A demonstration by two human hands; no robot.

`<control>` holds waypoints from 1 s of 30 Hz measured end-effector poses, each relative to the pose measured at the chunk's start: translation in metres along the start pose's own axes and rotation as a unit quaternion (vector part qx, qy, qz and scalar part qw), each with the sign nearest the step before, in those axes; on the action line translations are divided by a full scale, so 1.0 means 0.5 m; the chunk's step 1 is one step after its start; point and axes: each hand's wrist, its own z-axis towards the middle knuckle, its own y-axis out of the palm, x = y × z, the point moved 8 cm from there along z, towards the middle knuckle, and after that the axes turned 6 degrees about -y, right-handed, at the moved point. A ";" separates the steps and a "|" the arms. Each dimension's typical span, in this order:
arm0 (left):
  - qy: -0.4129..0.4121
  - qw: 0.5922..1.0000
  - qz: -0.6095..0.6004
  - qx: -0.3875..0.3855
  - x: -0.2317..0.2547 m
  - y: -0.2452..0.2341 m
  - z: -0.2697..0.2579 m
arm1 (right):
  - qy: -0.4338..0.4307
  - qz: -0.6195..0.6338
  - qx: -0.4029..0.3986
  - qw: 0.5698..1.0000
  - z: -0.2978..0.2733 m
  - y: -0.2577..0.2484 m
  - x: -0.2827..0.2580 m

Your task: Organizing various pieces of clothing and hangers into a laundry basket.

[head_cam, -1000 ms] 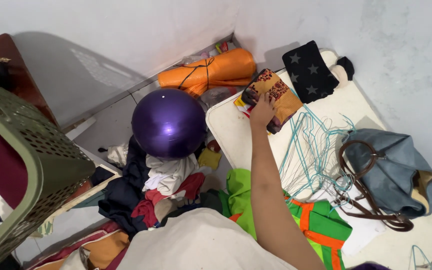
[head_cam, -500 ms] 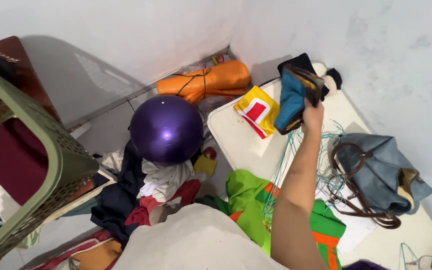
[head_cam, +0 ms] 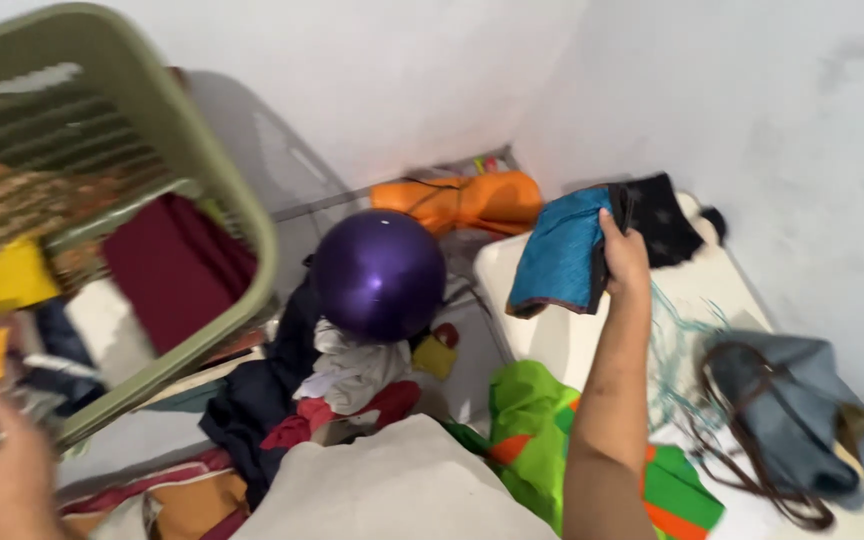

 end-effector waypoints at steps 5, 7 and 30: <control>0.019 0.994 0.103 0.007 0.236 -0.233 -0.093 | -0.007 -0.050 -0.086 0.995 -0.066 0.256 -0.190; 0.082 0.996 0.046 0.000 0.265 -0.243 -0.098 | -0.037 -0.011 -0.159 0.986 -0.107 0.378 -0.277; 0.170 0.975 -0.141 0.014 0.330 -0.350 -0.084 | -0.141 -0.195 -0.570 0.786 -0.567 1.293 -0.295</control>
